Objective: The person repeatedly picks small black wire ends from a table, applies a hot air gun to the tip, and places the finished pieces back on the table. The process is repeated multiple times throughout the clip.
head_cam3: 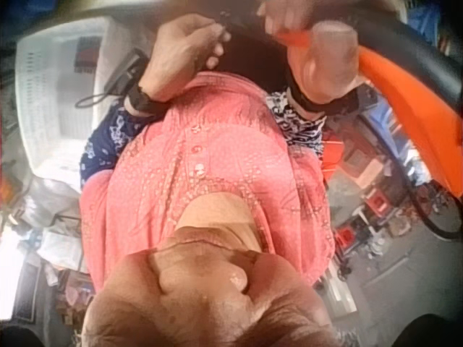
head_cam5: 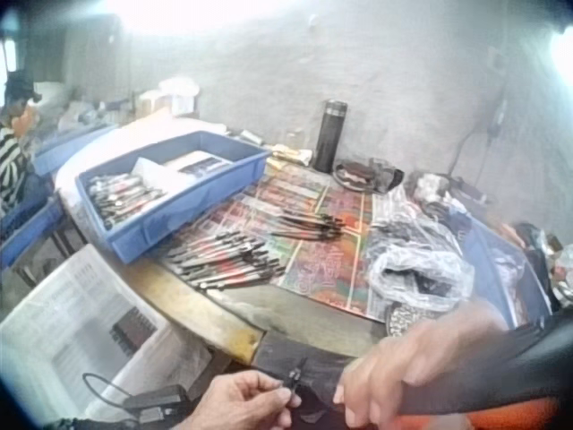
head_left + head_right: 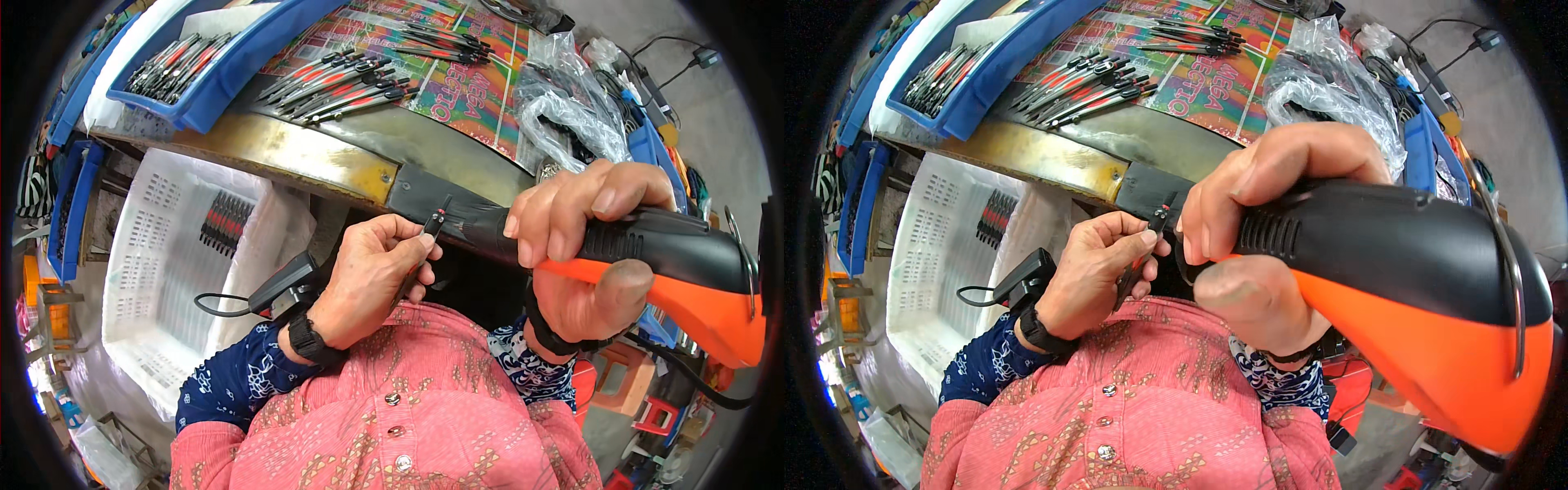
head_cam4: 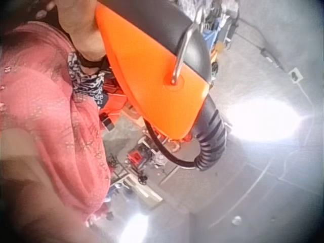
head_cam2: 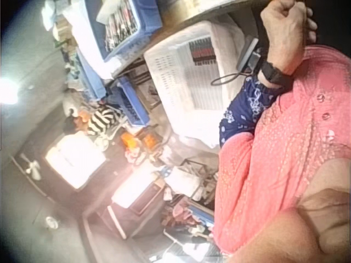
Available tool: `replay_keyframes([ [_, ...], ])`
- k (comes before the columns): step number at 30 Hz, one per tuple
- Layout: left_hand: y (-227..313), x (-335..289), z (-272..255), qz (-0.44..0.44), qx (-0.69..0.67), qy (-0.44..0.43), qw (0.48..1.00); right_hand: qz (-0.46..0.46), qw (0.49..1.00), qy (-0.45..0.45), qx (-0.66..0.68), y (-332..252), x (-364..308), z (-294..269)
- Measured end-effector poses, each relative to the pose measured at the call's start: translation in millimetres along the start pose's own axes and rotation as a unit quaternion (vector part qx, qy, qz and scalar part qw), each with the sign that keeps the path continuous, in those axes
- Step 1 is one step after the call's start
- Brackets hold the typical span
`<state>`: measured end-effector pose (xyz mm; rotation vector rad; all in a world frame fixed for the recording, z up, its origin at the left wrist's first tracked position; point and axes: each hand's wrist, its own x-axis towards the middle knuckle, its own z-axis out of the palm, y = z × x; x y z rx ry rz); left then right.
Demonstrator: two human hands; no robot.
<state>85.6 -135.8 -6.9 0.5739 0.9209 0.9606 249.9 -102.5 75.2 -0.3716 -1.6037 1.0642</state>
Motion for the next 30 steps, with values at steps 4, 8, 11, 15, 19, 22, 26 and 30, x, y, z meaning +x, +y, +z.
replay_keyframes([
  [4, -4, 1, -1, 0.003, -0.011, 0.007, 1.000, 0.005, 1.000, -0.002, 0.002, 5, 3, 3],
  [8, -5, 2, 0, 0.015, 0.013, 0.011, 1.000, 0.004, 1.000, 0.002, -0.001, 9, 4, 4],
  [11, -5, 1, 1, 0.011, 0.019, 0.015, 1.000, -0.002, 1.000, -0.013, 0.002, 12, 6, 2],
  [15, -4, 1, 2, 0.005, 0.030, 0.020, 0.999, -0.001, 0.999, -0.036, 0.000, 11, 7, 2],
  [19, -3, 0, 2, 0.008, 0.034, 0.020, 0.999, 0.005, 0.999, -0.040, -0.013, 8, 6, 3],
  [22, -4, 0, 2, 0.005, 0.033, 0.021, 0.999, 0.005, 0.999, -0.043, -0.019, 8, 8, 4],
  [26, -5, 1, 2, 0.017, 0.032, 0.017, 0.999, 0.005, 0.999, -0.047, -0.024, 7, 8, 5],
  [30, -7, 2, 2, 0.020, 0.026, 0.019, 0.999, 0.006, 0.998, -0.052, -0.029, 7, 8, 6],
])
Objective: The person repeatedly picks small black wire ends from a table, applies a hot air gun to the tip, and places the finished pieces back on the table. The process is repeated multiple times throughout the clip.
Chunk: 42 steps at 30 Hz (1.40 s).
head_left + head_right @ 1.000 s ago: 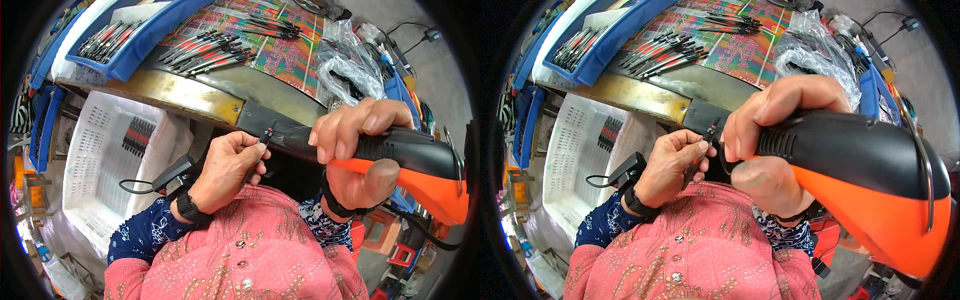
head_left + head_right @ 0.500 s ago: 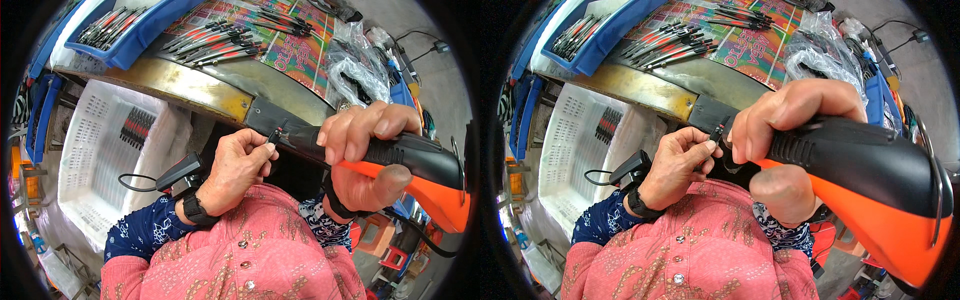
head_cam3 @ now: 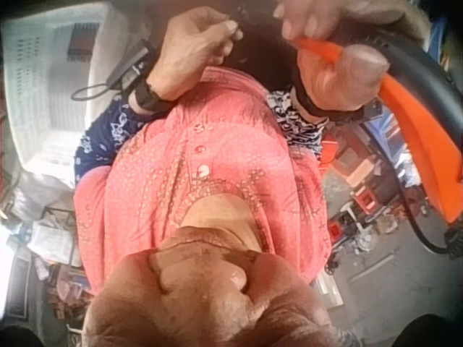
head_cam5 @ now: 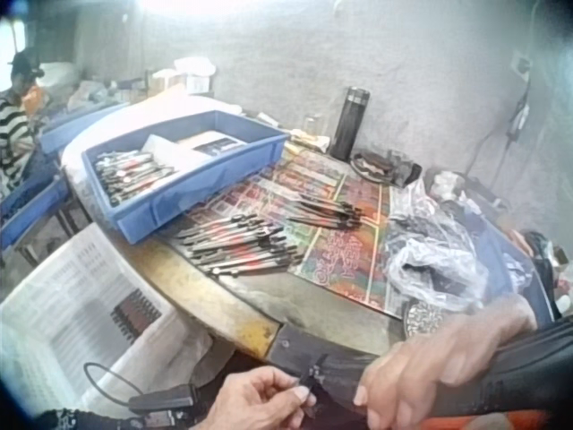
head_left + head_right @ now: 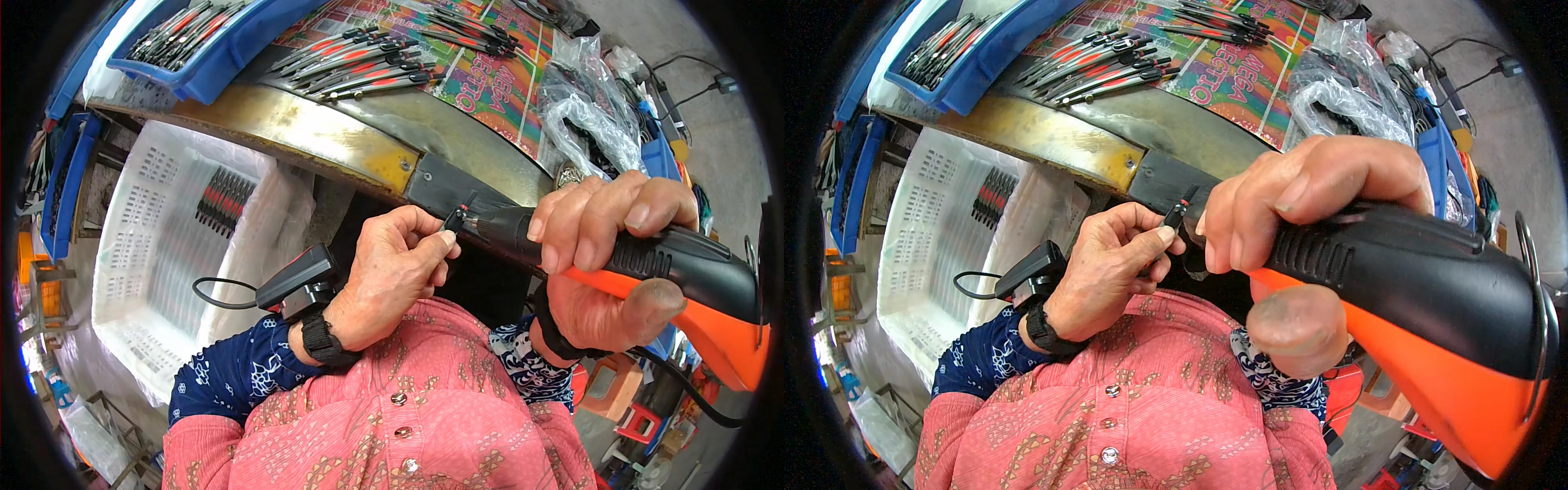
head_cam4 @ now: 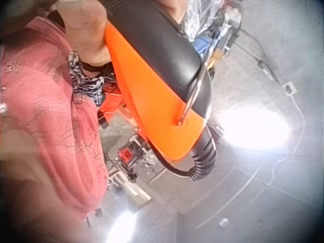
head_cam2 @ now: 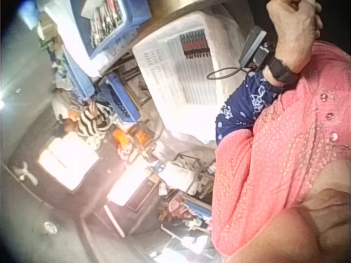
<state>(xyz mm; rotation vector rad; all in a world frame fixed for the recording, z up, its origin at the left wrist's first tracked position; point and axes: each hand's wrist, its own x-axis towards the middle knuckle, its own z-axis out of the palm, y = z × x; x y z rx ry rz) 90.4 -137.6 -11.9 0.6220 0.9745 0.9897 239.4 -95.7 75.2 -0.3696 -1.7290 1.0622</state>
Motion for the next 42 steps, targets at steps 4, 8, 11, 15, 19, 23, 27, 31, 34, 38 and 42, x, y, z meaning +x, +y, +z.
replay_keyframes([
  [4, -1, 0, -1, 0.007, 0.003, -0.002, 1.000, 0.003, 1.000, -0.006, -0.005, 1, 0, 1],
  [8, -1, 0, -1, 0.012, 0.004, -0.002, 1.000, 0.003, 1.000, -0.014, -0.009, 1, 1, 2],
  [11, 0, 0, 0, 0.001, -0.005, 0.003, 1.000, 0.001, 0.999, -0.030, -0.014, 2, 3, 2],
  [15, 0, -1, 1, 0.000, -0.021, 0.005, 1.000, 0.016, 0.999, -0.020, -0.033, 0, 3, 7],
  [19, 0, -1, 1, -0.010, -0.033, 0.006, 0.999, 0.054, 0.997, 0.031, -0.036, -3, 2, 12],
  [23, -1, 0, 2, -0.016, -0.041, 0.005, 0.999, 0.070, 0.995, 0.063, -0.044, -3, 1, 15],
  [27, 0, -1, 2, -0.011, -0.043, 0.007, 0.999, 0.064, 0.995, 0.062, -0.052, -3, 2, 16],
  [31, 0, -1, 3, -0.022, -0.057, 0.008, 0.998, 0.082, 0.995, 0.030, -0.043, -4, 5, 11],
  [34, 1, -1, 3, -0.022, -0.054, 0.010, 0.998, 0.081, 0.996, 0.007, -0.026, -2, 7, 6],
  [38, 0, -1, 3, -0.017, -0.049, 0.009, 0.999, 0.089, 0.995, 0.020, -0.032, -3, 6, 7],
  [42, 0, 0, 0, -0.031, -0.048, -0.006, 0.998, 0.086, 0.993, 0.055, -0.066, -4, 5, 15],
])
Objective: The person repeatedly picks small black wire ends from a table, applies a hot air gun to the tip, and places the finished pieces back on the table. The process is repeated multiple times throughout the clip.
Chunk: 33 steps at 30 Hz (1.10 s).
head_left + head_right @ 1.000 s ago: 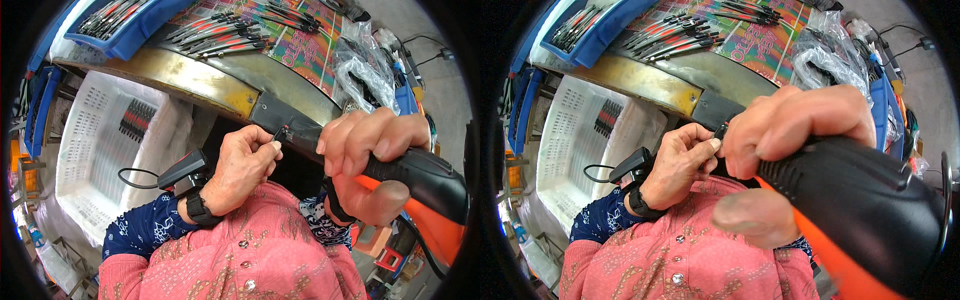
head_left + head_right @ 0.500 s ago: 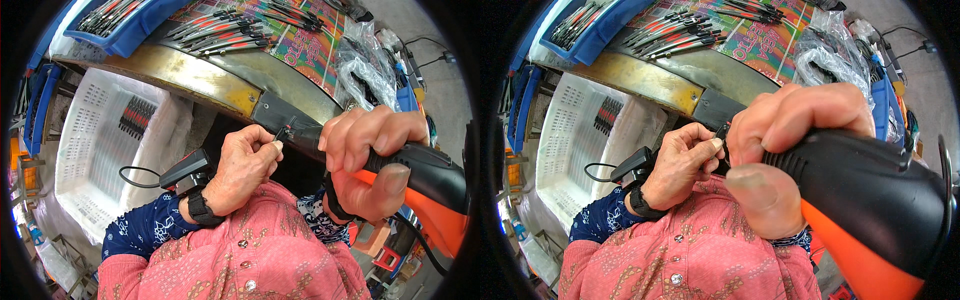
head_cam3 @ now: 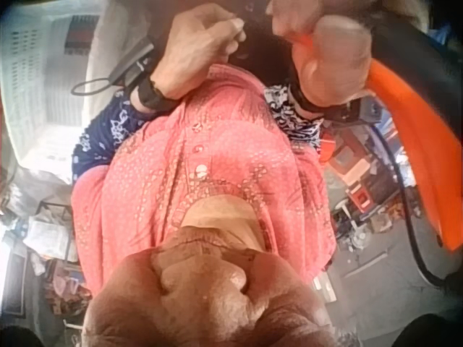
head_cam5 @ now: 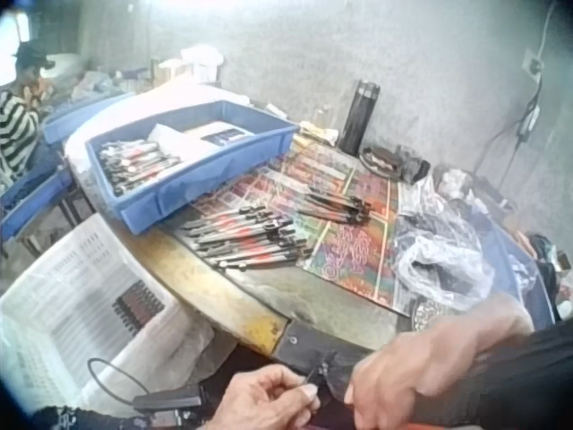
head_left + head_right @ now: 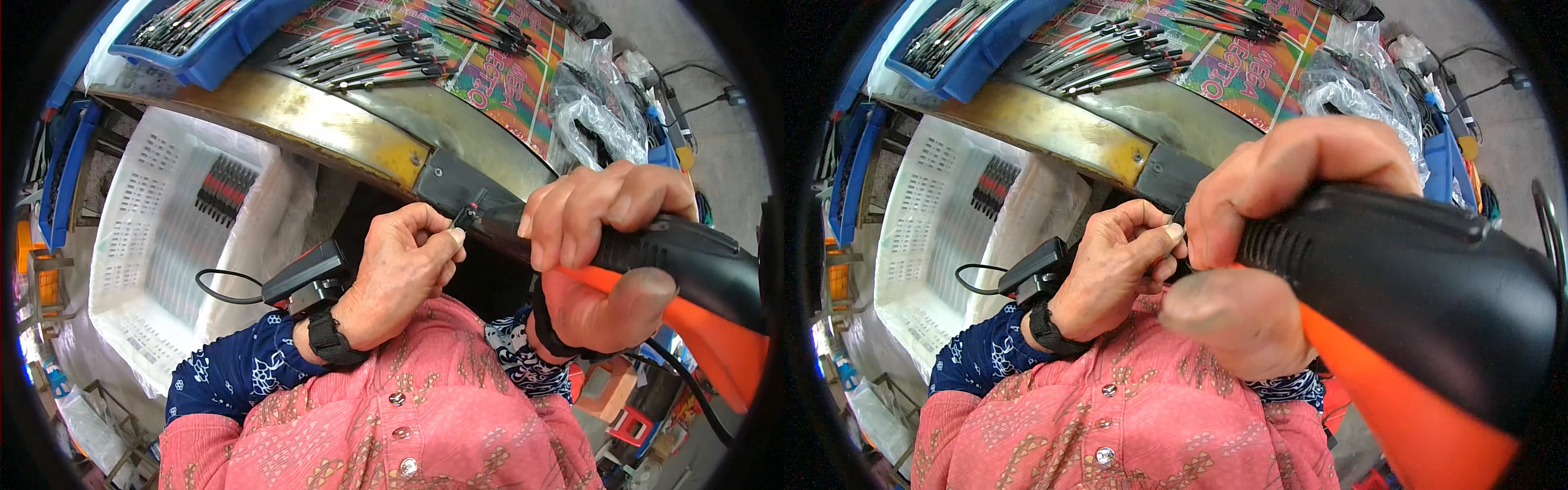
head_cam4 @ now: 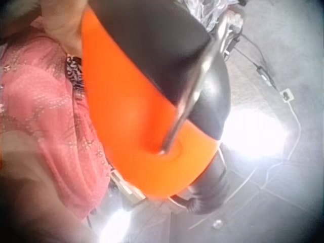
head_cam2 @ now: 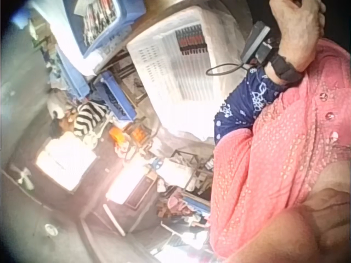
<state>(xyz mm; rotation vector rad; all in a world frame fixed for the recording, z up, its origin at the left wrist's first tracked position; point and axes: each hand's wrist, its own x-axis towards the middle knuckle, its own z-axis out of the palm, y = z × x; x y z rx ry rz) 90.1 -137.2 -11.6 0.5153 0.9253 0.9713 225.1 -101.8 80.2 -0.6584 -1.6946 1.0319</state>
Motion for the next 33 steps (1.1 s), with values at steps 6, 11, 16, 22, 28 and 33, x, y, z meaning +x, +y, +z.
replay_keyframes([
  [6, -3, 2, 1, 0.037, 0.017, 0.004, 0.999, 0.026, 0.999, -0.036, 0.010, -4, 1, -2],
  [11, -2, 0, -1, 0.023, 0.020, 0.000, 1.000, 0.000, 0.999, -0.046, 0.021, -3, 1, -5],
  [16, -2, 0, -2, 0.024, 0.011, -0.010, 1.000, -0.021, 0.997, -0.064, 0.030, -2, 4, -6],
  [22, -3, 2, -4, 0.031, 0.012, -0.015, 0.999, -0.032, 0.996, -0.079, 0.035, 0, 7, -6],
  [28, -3, 2, -3, 0.037, 0.009, -0.014, 0.999, -0.046, 0.993, -0.100, 0.045, 1, 10, -9],
  [33, -1, 0, -4, 0.022, 0.011, -0.014, 1.000, -0.052, 0.980, -0.178, 0.080, 6, 21, -13],
])
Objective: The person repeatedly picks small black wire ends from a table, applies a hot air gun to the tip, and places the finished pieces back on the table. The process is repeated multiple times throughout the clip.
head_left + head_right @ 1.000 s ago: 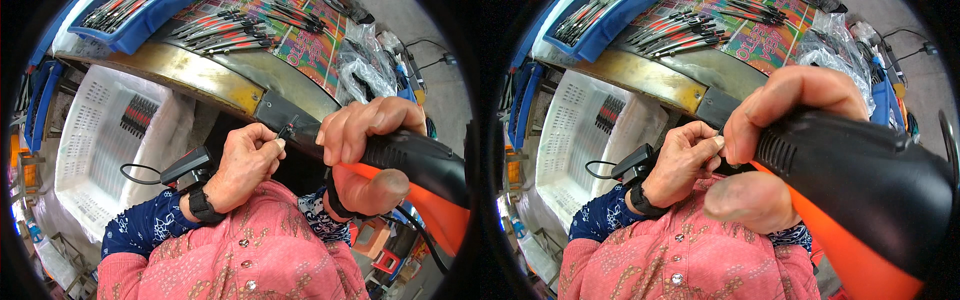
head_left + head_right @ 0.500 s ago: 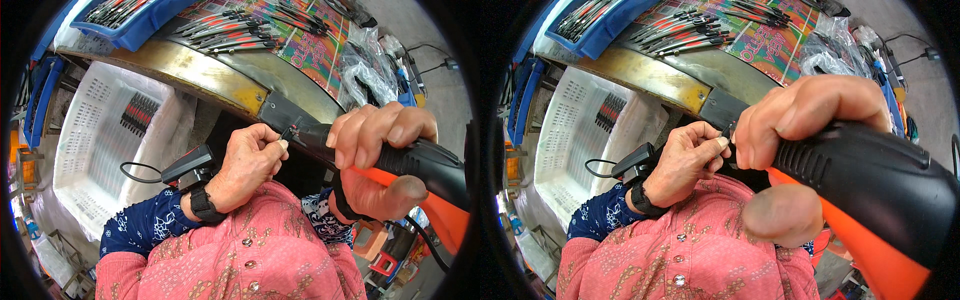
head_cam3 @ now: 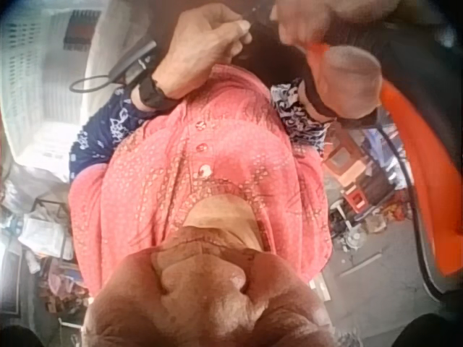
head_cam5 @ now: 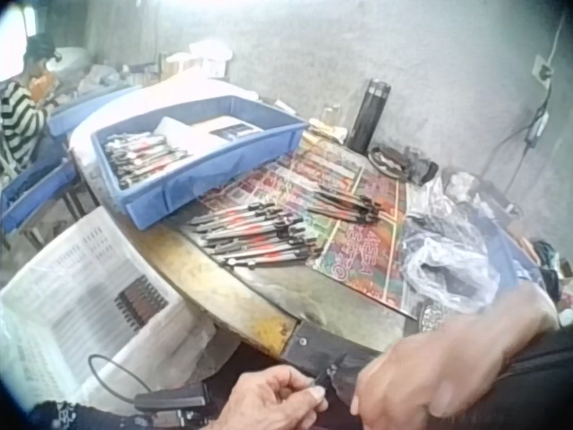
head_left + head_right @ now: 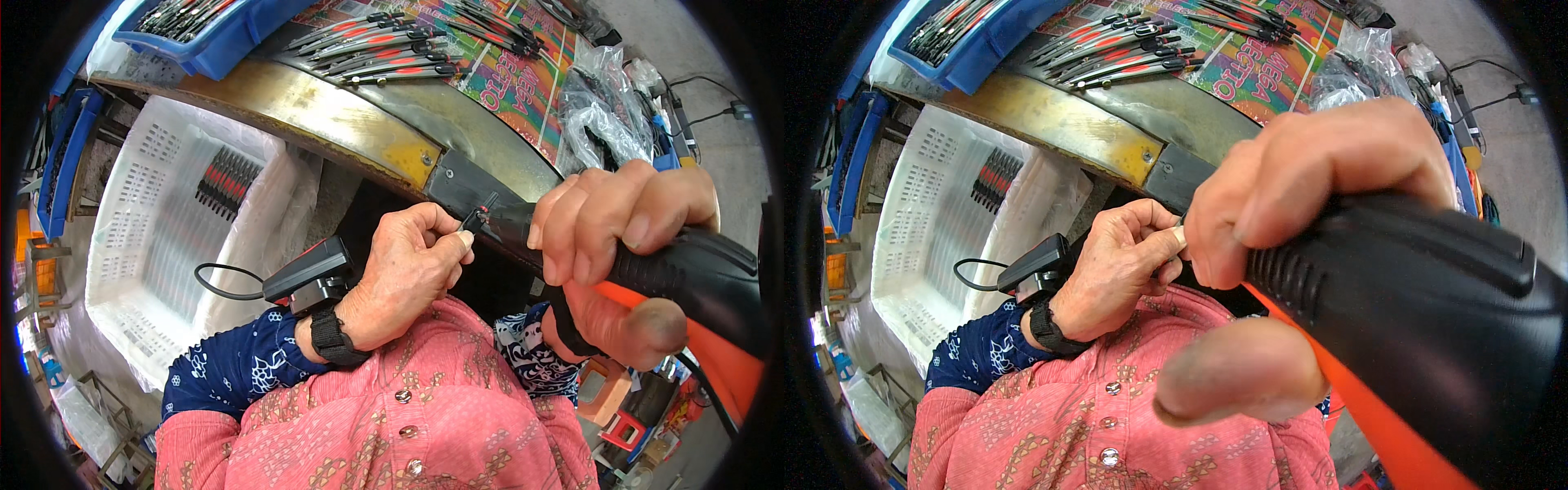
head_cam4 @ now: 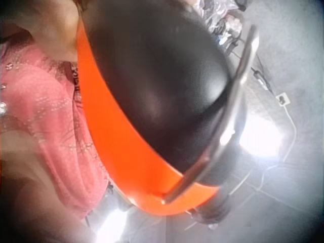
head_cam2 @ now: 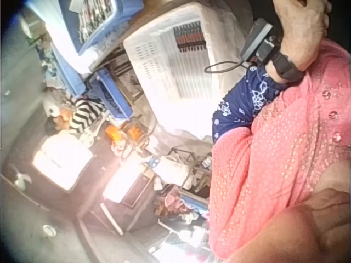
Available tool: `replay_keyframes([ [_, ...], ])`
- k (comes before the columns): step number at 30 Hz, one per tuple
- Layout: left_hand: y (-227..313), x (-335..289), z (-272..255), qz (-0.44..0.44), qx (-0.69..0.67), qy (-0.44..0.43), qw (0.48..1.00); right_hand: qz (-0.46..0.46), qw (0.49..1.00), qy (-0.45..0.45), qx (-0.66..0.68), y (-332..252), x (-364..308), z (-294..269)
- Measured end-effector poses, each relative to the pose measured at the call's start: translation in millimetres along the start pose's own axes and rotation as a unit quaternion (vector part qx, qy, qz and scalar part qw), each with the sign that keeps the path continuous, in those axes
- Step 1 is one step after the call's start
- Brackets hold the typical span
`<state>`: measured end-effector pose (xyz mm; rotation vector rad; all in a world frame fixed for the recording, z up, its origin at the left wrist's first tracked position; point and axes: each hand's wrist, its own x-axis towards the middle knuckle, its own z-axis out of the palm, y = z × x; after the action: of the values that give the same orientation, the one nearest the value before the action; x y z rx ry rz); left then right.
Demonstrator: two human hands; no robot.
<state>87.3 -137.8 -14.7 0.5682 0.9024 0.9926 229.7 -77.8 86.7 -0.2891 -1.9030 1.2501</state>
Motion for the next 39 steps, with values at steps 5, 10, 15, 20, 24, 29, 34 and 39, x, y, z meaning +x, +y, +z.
replay_keyframes([
  [5, -3, 3, 1, 0.016, -0.002, 0.006, 1.000, 0.028, 0.999, 0.043, -0.019, 0, 1, 5],
  [10, -5, 3, 1, 0.022, 0.009, 0.018, 1.000, 0.044, 0.995, 0.080, -0.041, -2, 3, 11],
  [15, -4, 1, 8, 0.039, -0.025, 0.049, 0.998, 0.063, 0.992, 0.098, -0.057, -2, 4, 16],
  [20, 0, 0, 7, 0.030, -0.008, 0.047, 0.998, 0.084, 0.991, 0.093, -0.046, -1, 6, 12],
  [24, 0, 0, 9, 0.027, -0.003, 0.055, 0.998, 0.073, 0.993, 0.083, -0.043, 1, 7, 10],
  [29, -2, 0, 8, 0.038, -0.011, 0.053, 0.998, 0.066, 0.988, 0.123, -0.064, -1, 4, 19],
  [34, -4, 0, 8, 0.051, -0.010, 0.055, 0.997, 0.065, 0.981, 0.149, -0.108, -4, 3, 24],
  [39, 0, -1, 7, 0.050, 0.027, 0.043, 0.997, 0.073, 0.981, 0.144, -0.106, -3, 2, 23],
])
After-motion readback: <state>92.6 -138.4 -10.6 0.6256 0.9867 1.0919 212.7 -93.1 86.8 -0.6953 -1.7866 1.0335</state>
